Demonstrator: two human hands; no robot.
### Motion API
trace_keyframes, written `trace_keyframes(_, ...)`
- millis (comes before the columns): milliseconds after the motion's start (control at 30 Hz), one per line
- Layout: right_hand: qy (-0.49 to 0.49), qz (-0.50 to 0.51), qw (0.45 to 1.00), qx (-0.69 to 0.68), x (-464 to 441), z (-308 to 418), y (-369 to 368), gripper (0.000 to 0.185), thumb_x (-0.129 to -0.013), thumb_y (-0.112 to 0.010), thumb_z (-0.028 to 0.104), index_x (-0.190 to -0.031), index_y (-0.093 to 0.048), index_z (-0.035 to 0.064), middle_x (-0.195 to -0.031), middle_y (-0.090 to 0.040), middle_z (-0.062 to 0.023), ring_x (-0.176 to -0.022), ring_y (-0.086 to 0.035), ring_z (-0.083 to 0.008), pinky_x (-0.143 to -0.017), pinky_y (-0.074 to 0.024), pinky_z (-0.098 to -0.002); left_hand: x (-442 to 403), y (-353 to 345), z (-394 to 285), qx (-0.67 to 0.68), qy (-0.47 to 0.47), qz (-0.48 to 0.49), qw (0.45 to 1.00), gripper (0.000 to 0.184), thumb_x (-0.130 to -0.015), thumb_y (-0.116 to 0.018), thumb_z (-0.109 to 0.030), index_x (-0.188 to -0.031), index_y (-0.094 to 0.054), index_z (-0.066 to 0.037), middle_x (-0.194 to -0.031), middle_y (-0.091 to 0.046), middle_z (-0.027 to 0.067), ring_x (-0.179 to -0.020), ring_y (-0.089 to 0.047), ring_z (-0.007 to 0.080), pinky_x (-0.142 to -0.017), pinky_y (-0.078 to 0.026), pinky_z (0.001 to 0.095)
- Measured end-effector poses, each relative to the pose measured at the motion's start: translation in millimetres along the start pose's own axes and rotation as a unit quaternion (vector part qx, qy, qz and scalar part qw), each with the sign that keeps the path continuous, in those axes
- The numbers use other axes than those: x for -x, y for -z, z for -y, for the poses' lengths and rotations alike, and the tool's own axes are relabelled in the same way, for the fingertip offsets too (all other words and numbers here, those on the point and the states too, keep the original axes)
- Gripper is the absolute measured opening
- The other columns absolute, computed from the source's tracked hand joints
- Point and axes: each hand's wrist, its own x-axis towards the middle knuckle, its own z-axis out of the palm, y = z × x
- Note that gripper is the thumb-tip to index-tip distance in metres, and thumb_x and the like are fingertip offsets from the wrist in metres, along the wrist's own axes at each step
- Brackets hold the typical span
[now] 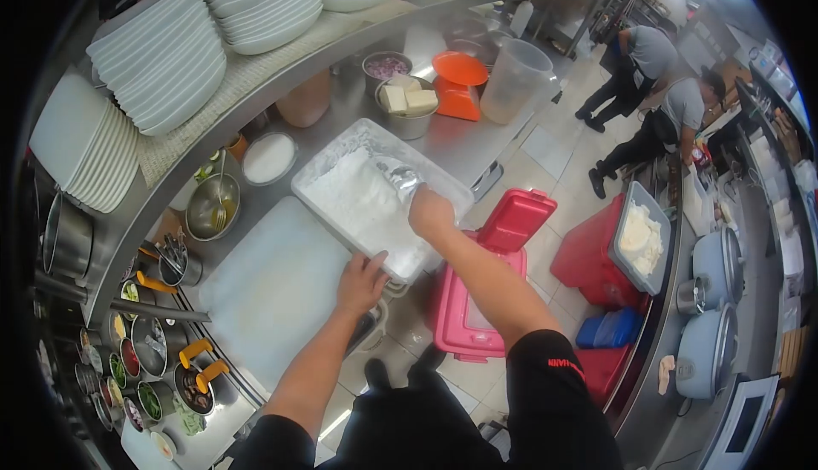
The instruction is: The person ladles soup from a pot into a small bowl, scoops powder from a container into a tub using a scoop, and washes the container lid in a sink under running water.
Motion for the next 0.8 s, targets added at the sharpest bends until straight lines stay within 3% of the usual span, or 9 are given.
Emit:
trace_keyframes(33,0.002,-0.055,0.998,0.036,0.9,5.1,-2.1,0.013,-0.088,-0.052,0.010,-0.093,-0.059,0.0007,-0.087,-0.068,-0.0200,-0.078,-0.070,-0.0340,-0.064,-0.0567,-0.0451,0.0,1.5,-1.2,-0.006,-0.004,-0.003,1.000,0.054,-0.082,-0.072,-0.022,-0.133,-0.054,-0.022,-0.109,-0.050,0.0132,-0.094,-0.056,0.0342,-0.080,-0.049,0.0460)
trace_keyframes(233,0.053,-0.123,0.986,0.096,-2.0,22.2,22.5,0.009,-0.090,-0.052,0.010,-0.094,-0.056,0.0034,-0.084,-0.065,-0.0163,-0.072,-0.069,-0.0324,-0.060,-0.0567,-0.0424,-1.4,0.6,0.8,-0.013,0.006,-0.010,1.000,0.053,-0.082,-0.073,-0.024,-0.132,-0.055,-0.024,-0.109,-0.049,0.0124,-0.093,-0.057,0.0338,-0.080,-0.050,0.0455)
trace_keyframes(467,0.019,-0.129,0.987,0.097,-0.6,19.6,57.5,0.008,-0.089,-0.054,0.010,-0.094,-0.056,0.0042,-0.084,-0.065,-0.0182,-0.076,-0.070,-0.0329,-0.060,-0.0563,-0.0432,-1.1,0.9,0.1,-0.013,-0.017,-0.029,0.999,0.050,-0.084,-0.070,-0.028,-0.132,-0.055,-0.025,-0.107,-0.051,0.0135,-0.087,-0.058,0.0357,-0.076,-0.050,0.0464)
trace_keyframes(567,-0.046,-0.054,0.997,0.024,11.8,22.0,80.8,0.018,-0.088,-0.053,0.011,-0.102,-0.057,-0.0003,-0.089,-0.067,-0.0238,-0.085,-0.069,-0.0389,-0.071,-0.0555,-0.0468,-1.8,3.8,-1.5,-0.006,-0.026,-0.036,0.999,0.050,-0.084,-0.070,-0.027,-0.131,-0.055,-0.023,-0.106,-0.050,0.0135,-0.087,-0.057,0.0356,-0.075,-0.050,0.0467)
trace_keyframes(633,-0.088,-0.079,0.977,-0.177,28.2,11.2,84.3,0.027,-0.089,-0.053,0.014,-0.107,-0.058,-0.0050,-0.097,-0.067,-0.0299,-0.095,-0.065,-0.0450,-0.084,-0.0514,-0.0491,-0.9,-0.5,2.2,-0.002,-0.026,-0.033,0.999,0.051,-0.083,-0.071,-0.027,-0.131,-0.055,-0.023,-0.105,-0.050,0.0136,-0.087,-0.057,0.0358,-0.075,-0.050,0.0470)
trace_keyframes(700,-0.105,-0.046,0.941,-0.317,48.5,-10.4,78.8,0.030,-0.092,-0.052,0.017,-0.108,-0.060,-0.0069,-0.100,-0.066,-0.0313,-0.100,-0.064,-0.0450,-0.090,-0.0480,-0.0479,-0.8,-2.2,3.8,-0.005,-0.023,-0.037,0.999,0.052,-0.081,-0.072,-0.026,-0.131,-0.056,-0.022,-0.105,-0.050,0.0140,-0.088,-0.056,0.0365,-0.076,-0.049,0.0476)
trace_keyframes(800,-0.210,-0.028,0.870,-0.445,111.7,-33.2,87.5,0.029,-0.093,-0.056,0.021,-0.107,-0.062,-0.0038,-0.093,-0.067,-0.0259,-0.089,-0.066,-0.0337,-0.081,-0.0495,-0.0408,-0.3,-4.6,8.1,0.014,-0.021,-0.008,1.000,0.054,-0.080,-0.073,-0.024,-0.131,-0.055,-0.020,-0.105,-0.051,0.0160,-0.091,-0.055,0.0383,-0.079,-0.048,0.0485)
